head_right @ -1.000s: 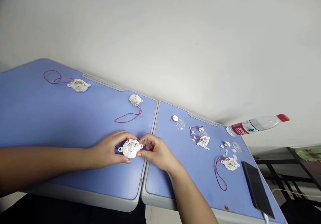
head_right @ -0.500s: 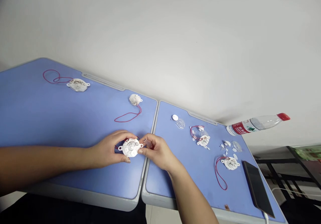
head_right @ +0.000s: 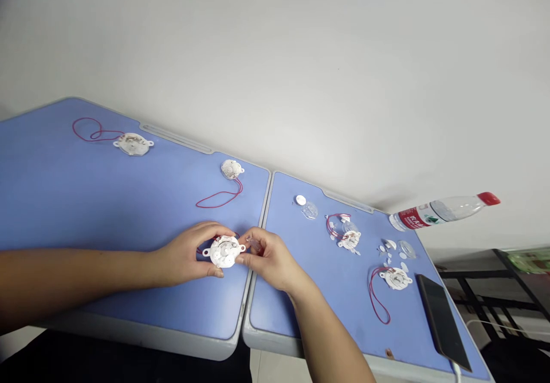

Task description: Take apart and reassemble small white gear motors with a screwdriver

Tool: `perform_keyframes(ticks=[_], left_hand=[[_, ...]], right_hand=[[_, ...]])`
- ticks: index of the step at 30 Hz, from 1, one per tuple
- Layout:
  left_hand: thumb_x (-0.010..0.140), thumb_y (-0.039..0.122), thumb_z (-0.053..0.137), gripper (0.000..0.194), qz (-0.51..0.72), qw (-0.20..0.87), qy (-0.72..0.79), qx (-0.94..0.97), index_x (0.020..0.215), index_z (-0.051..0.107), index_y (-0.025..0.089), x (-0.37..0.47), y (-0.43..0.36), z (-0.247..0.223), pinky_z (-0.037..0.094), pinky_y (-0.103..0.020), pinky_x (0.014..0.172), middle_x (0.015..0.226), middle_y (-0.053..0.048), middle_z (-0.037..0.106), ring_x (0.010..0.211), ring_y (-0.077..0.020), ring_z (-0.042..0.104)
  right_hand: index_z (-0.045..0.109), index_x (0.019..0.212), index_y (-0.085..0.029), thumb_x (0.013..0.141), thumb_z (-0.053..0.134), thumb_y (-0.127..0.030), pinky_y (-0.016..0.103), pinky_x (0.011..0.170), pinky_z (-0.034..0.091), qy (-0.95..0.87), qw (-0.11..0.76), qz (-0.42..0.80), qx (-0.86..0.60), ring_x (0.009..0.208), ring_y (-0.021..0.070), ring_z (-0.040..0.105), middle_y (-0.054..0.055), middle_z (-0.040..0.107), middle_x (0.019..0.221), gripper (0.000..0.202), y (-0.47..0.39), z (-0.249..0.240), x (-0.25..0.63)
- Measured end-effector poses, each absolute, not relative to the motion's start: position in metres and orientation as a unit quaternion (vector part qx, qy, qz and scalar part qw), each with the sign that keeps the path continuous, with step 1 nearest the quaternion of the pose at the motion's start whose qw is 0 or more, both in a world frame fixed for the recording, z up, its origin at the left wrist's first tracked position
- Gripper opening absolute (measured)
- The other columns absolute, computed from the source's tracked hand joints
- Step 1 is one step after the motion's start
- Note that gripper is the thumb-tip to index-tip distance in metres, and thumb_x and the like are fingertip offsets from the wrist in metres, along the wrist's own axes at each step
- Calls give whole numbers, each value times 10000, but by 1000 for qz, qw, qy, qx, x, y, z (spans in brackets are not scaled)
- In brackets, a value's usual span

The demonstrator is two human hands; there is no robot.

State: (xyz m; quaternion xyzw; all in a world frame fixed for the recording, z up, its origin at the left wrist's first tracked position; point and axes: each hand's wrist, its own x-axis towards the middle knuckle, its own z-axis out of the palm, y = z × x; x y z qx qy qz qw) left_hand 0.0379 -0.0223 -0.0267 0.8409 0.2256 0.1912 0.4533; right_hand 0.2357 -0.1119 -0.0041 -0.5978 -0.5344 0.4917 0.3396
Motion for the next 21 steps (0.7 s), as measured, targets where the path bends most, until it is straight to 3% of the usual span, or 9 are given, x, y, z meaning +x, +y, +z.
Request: perform_keyframes(ticks=[21], left_hand=[[582,216,848,547,192,451,234,839,1064,590,228,39,-22,-24,460,-352,878,1048,-11,664,985,-226,603]], right_hand=[[629,864,-175,725,779,-454,245,509,231,-536,355,494,-586,549,87,285,-67,420,617,346,-111,-5,237]])
